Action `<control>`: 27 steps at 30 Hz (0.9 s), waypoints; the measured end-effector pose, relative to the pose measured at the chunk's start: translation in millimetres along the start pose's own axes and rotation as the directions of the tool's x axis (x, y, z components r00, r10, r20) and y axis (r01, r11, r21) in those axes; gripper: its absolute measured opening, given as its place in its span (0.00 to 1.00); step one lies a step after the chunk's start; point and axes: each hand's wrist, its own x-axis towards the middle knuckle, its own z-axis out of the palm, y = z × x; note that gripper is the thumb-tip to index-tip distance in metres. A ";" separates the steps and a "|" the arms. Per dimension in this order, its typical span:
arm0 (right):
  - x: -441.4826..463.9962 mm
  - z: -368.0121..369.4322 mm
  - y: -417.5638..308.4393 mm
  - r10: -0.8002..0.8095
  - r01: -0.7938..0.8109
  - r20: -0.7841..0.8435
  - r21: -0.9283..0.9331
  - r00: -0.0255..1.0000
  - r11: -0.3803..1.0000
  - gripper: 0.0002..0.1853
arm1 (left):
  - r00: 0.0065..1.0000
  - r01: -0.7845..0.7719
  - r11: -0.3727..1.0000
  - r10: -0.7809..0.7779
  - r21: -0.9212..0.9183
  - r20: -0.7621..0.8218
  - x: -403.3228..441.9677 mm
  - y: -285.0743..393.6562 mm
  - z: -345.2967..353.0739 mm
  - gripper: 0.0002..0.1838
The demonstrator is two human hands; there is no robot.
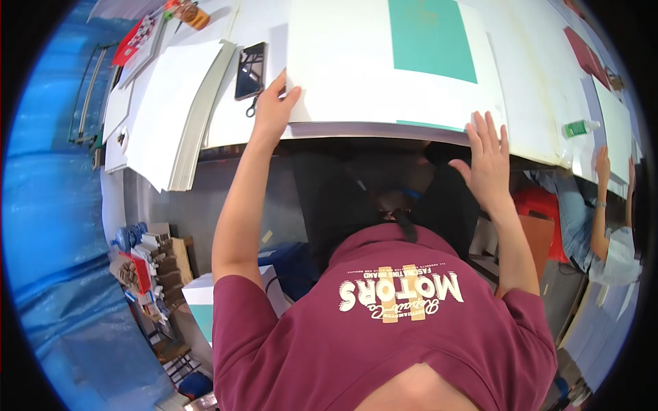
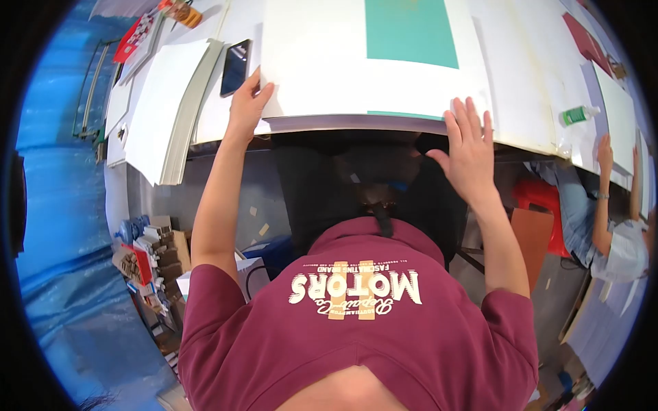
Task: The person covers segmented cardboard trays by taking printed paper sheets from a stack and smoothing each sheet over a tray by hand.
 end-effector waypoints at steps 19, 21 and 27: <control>51.3 37.6 -107.6 -0.152 0.151 0.010 0.098 0.988 0.984 0.46 | 0.980 -0.002 0.992 -0.023 0.127 0.196 2.2 -15.3 -14.0 0.31; 51.5 39.4 -107.7 -0.163 0.162 0.006 0.084 0.987 0.983 0.46 | 0.978 -0.010 0.989 -0.022 0.149 0.209 3.3 -18.6 -14.7 0.31; 51.0 42.1 -98.9 -0.166 0.163 0.037 0.085 0.985 0.983 0.47 | 0.962 -0.154 0.963 0.095 0.219 0.258 8.3 -35.5 -10.7 0.33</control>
